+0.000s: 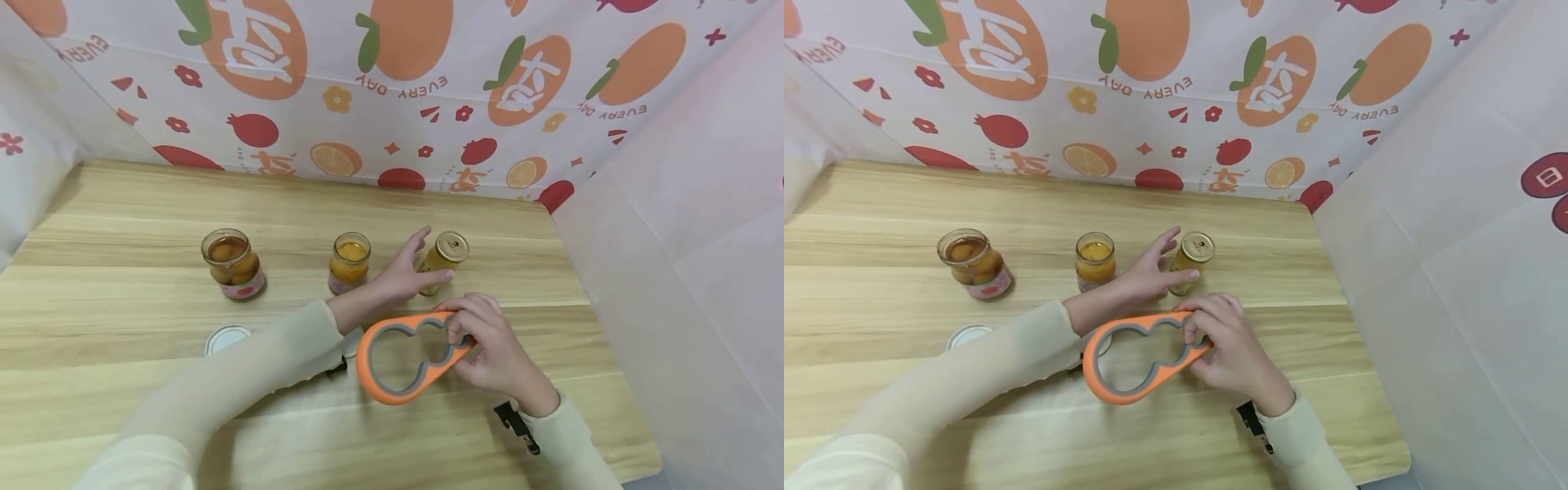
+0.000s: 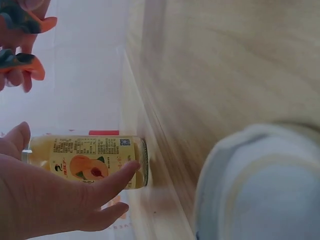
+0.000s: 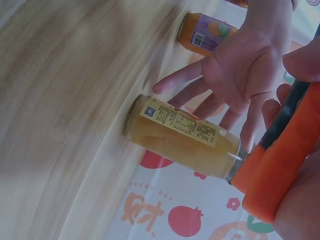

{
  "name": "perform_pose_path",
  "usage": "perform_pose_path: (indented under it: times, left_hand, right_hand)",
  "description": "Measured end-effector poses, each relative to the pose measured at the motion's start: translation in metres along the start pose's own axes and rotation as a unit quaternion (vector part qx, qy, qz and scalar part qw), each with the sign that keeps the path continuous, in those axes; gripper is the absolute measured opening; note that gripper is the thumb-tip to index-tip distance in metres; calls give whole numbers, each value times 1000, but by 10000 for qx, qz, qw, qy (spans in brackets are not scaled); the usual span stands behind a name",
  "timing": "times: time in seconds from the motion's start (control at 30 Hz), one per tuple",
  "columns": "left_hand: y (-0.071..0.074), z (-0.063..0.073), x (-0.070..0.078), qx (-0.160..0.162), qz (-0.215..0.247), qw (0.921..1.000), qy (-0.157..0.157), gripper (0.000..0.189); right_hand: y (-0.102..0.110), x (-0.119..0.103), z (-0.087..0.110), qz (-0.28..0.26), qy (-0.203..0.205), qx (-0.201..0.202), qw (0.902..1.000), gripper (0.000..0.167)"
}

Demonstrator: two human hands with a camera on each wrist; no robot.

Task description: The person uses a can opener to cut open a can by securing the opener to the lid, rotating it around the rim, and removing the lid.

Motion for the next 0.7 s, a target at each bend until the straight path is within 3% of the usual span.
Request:
perform_pose_path:
  times: [0.3, 0.43, 0.57, 0.7]
  left_hand:
    - [-8, -9, 3, 43, -45, 10000, -20, 94]
    - [-8, -10, 3, 76, -142, 9998, 108, 90]
    - [-8, -12, 2, 7, -35, 9998, 218, 87]
    - [-9, -14, 2, -139, 38, 9998, 113, 76]
  right_hand:
    - [0, -2, 0, -35, 31, 14, 10000, 24]
    - [1, -3, 0, -16, 45, 20, 10000, 24]
    - [2, -3, 2, -5, 27, 25, 10000, 24]
    - [3, -3, 2, -19, -7, 23, 10000, 25]
Point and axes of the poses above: each hand's wrist, its own z-axis away from the middle knuckle, its own y-axis out of the back of the hand, x = y × z, the point moved 6 cm from there along -z, towards the middle knuckle, and after that the axes turned 4 degrees about y, right-handed, at the moved point
